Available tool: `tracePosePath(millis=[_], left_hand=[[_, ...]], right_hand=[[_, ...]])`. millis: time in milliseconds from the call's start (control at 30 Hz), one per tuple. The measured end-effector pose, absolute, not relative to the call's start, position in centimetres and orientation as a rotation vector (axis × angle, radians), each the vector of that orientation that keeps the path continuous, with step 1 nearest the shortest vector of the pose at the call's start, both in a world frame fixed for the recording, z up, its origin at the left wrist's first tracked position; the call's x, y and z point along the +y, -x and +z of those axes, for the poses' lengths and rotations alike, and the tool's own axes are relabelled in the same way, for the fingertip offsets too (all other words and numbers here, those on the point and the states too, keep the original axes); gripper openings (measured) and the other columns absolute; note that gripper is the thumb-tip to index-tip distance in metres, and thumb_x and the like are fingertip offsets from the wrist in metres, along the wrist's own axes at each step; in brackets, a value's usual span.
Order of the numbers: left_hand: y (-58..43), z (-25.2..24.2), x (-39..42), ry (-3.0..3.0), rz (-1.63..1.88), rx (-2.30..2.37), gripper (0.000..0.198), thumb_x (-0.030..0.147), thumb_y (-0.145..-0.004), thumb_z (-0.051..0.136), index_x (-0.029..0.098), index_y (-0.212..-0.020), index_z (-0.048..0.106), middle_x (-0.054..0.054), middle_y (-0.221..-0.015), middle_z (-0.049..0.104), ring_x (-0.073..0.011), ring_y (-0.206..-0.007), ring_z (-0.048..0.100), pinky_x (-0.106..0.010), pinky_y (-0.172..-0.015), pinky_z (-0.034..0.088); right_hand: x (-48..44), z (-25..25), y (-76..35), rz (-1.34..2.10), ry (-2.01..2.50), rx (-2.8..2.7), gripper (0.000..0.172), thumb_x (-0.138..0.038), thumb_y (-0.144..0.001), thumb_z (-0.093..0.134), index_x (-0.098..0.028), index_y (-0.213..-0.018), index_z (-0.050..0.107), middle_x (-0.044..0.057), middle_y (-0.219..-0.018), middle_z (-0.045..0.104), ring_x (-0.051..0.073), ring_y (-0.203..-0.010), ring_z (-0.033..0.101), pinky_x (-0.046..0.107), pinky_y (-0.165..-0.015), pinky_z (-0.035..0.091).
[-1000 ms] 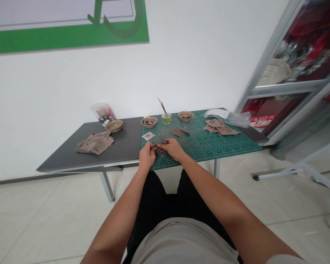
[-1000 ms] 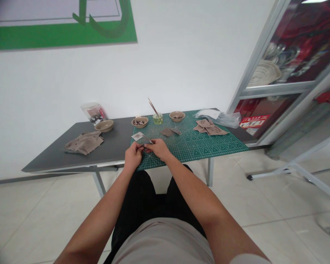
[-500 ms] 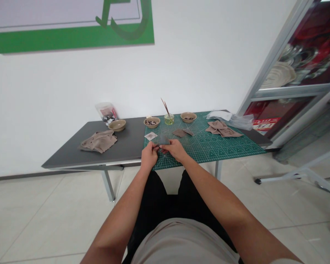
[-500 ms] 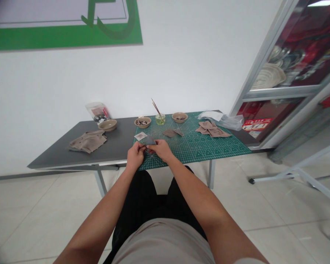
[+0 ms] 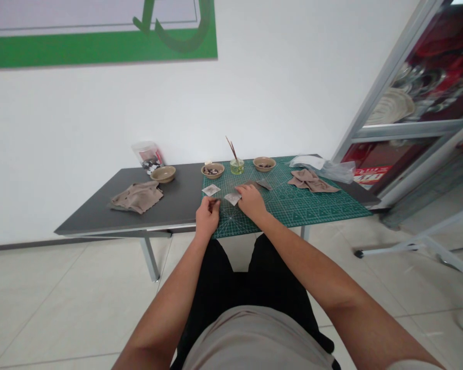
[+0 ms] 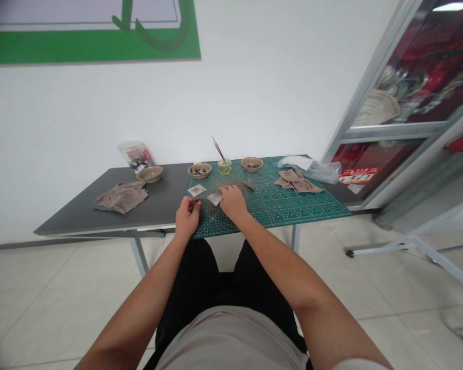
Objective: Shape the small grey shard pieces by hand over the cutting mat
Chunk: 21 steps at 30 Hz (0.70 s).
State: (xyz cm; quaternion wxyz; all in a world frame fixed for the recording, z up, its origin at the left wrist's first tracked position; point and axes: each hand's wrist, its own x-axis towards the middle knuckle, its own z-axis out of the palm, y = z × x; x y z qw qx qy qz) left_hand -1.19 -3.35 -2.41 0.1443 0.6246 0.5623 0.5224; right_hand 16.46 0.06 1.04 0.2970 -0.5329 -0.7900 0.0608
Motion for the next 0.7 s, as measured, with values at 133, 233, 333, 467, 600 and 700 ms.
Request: tracePosePath(millis=[133, 233, 333, 467, 600, 700], left_hand=[[1.3, -2.8, -3.1, -1.75, 1.527, 1.537, 0.022, 0.035, -0.092, 0.048, 0.023, -0.106, 0.059, 0.0, -0.08, 0.067, -0.0139, -0.069, 0.064, -0.027, -0.068, 0.052], [1.4, -3.1, -3.1, -1.747, 1.537, 1.484, 0.02, 0.033, -0.091, 0.049, 0.022, -0.104, 0.06, -0.001, -0.084, 0.069, -0.0142, -0.073, 0.066, -0.028, -0.071, 0.054], [1.3, -3.1, -3.0, -1.732, 1.514, 1.47, 0.021, 0.032, -0.089, 0.053, 0.022, -0.107, 0.059, -0.003, -0.091, 0.072, -0.0151, -0.078, 0.068, -0.029, -0.075, 0.055], [1.2, -2.6, -3.2, -1.683, 1.489, 1.486, 0.021, 0.033, -0.085, 0.059, 0.021, -0.102, 0.059, -0.003, -0.094, 0.073, -0.0156, -0.082, 0.069, -0.03, -0.08, 0.054], [1.1, -1.6, -3.7, -1.783, 1.432, 1.567, 0.016, 0.034, -0.082, 0.063, 0.02, -0.092, 0.063, -0.002, -0.091, 0.072, -0.0155, -0.081, 0.066, -0.029, -0.08, 0.052], [1.2, -1.1, -3.9, -1.888, 1.341, 1.637, 0.015, 0.032, -0.082, 0.062, 0.02, -0.091, 0.064, -0.001, -0.085, 0.071, -0.0156, -0.077, 0.064, -0.029, -0.077, 0.05]], right_hand=[[-0.8, 0.3, -16.8, 0.125, 1.47, -2.344, 0.048, -0.016, -0.086, 0.044, -0.014, -0.131, 0.062, 0.013, -0.139, 0.057, 0.03, -0.126, 0.046, 0.046, -0.104, 0.037], [-1.6, 0.0, -16.9, 0.197, 1.474, -2.397, 0.051, -0.022, -0.086, 0.045, -0.016, -0.136, 0.057, 0.011, -0.147, 0.049, 0.031, -0.133, 0.039, 0.051, -0.105, 0.034], [-2.0, 0.2, -17.0, 0.242, 1.458, -2.405, 0.06, -0.029, -0.082, 0.054, -0.016, -0.141, 0.052, 0.014, -0.153, 0.04, 0.035, -0.136, 0.034, 0.057, -0.105, 0.031], [-1.9, 0.6, -16.6, 0.298, 1.342, -2.152, 0.05, -0.033, -0.084, 0.059, -0.018, -0.132, 0.06, 0.014, -0.14, 0.055, 0.033, -0.129, 0.044, 0.053, -0.105, 0.032], [-1.8, 0.9, -15.9, 0.453, 1.125, -2.042, 0.033, -0.028, -0.089, 0.058, -0.019, -0.12, 0.068, 0.011, -0.117, 0.07, 0.024, -0.111, 0.059, 0.042, -0.103, 0.037], [-2.1, 1.1, -15.6, 0.528, 1.073, -2.112, 0.029, -0.027, -0.091, 0.057, -0.02, -0.115, 0.071, 0.01, -0.112, 0.072, 0.023, -0.106, 0.062, 0.04, -0.098, 0.04]])
